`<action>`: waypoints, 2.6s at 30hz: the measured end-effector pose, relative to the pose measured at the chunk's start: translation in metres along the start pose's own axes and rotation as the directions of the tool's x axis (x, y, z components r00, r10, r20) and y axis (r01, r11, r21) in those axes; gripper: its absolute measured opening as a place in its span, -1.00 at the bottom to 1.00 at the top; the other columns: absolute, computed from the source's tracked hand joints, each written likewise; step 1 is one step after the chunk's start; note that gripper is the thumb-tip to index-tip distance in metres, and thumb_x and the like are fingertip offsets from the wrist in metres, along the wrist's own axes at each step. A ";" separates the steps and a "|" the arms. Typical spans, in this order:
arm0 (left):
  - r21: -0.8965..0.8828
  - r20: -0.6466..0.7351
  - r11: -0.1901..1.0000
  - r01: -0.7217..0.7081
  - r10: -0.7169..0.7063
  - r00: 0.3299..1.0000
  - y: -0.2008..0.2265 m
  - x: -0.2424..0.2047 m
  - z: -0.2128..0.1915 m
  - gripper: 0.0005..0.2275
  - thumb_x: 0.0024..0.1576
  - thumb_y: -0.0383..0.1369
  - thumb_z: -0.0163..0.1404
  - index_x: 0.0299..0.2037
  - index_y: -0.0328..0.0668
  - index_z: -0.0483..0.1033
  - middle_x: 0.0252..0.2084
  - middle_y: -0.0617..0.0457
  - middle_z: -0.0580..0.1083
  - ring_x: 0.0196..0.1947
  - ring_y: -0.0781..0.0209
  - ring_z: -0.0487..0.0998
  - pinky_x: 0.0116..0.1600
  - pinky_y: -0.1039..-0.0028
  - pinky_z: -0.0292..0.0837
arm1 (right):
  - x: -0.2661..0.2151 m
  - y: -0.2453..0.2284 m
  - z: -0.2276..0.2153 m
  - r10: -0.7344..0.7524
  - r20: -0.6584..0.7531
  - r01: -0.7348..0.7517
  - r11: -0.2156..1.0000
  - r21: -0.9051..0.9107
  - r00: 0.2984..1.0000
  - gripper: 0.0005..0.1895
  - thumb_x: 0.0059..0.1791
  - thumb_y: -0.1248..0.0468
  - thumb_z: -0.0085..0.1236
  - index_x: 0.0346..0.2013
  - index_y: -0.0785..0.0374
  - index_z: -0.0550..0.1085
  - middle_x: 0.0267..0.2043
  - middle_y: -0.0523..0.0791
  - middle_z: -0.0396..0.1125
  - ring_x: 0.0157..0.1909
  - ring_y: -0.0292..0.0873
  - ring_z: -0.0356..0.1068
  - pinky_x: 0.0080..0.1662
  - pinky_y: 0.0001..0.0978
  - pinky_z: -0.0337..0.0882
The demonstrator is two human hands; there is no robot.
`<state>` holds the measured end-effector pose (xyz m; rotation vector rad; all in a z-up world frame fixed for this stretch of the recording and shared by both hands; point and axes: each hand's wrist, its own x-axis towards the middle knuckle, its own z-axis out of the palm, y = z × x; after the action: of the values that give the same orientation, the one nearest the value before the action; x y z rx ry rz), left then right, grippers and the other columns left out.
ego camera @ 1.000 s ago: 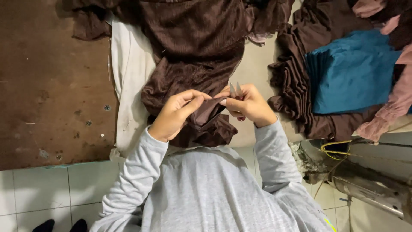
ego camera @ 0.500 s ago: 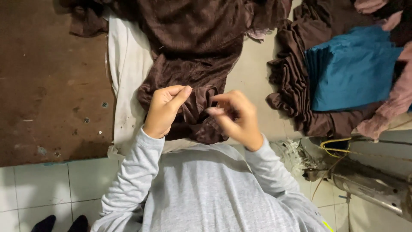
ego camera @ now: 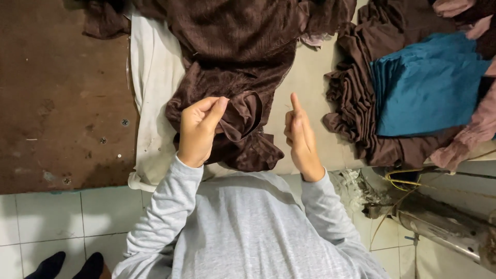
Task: Trimming excess threads from brown fabric garments using small scissors on a work surface.
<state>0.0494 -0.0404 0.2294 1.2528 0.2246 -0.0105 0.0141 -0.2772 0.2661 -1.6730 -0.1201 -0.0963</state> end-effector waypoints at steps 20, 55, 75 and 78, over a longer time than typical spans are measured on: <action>0.591 0.392 0.613 -0.524 0.350 0.851 0.035 -0.011 0.034 -0.70 -0.02 -0.67 0.08 -0.09 -0.24 0.57 -0.27 -0.10 0.55 -0.23 -0.16 0.64 -0.16 0.24 0.61 | 0.075 -0.090 0.005 0.036 0.226 -0.005 0.991 -0.135 0.974 -0.86 0.13 0.31 0.10 -0.31 0.25 0.49 -0.64 -0.15 0.25 -0.55 -0.31 0.19 -0.41 -0.53 0.29; 0.133 -0.047 0.932 -0.336 0.345 0.937 0.095 -0.001 -0.141 -0.91 0.30 -0.56 -0.06 -0.09 -0.23 0.31 -0.23 -0.22 0.44 -0.21 0.05 0.51 0.04 0.34 0.54 | 0.034 -0.039 -0.129 0.163 0.221 -0.094 0.951 -0.294 0.962 -0.85 0.16 0.21 0.02 -0.26 0.19 0.38 -0.16 -0.18 0.27 -0.37 -0.34 0.09 -0.28 -0.48 0.12; 0.632 0.394 0.726 -0.271 0.000 0.919 0.134 0.023 -0.098 -0.91 0.16 -0.52 0.14 -0.17 -0.31 0.65 -0.21 0.06 0.61 -0.25 0.41 0.50 -0.15 0.66 0.34 | 0.048 -0.012 -0.116 0.126 -0.092 -0.148 0.943 -0.297 0.988 -0.80 0.17 0.12 0.12 -0.27 0.12 0.40 -0.41 -0.34 0.13 -0.36 -0.45 0.03 -0.25 -0.59 0.08; 0.617 0.364 0.749 -0.240 -0.002 0.931 0.135 0.025 -0.097 -0.88 0.16 -0.53 0.12 -0.14 -0.27 0.65 -0.19 0.05 0.62 -0.31 0.41 0.48 -0.15 0.64 0.34 | 0.043 -0.011 -0.111 0.175 -0.146 -0.207 0.949 -0.239 0.974 -0.85 0.14 0.17 0.14 -0.28 0.11 0.44 -0.37 -0.33 0.21 -0.32 -0.46 0.10 -0.20 -0.63 0.14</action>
<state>0.0752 0.0958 0.3233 1.9459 -0.1953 -0.2138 0.0564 -0.3854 0.2945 -1.9197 0.1544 -0.0696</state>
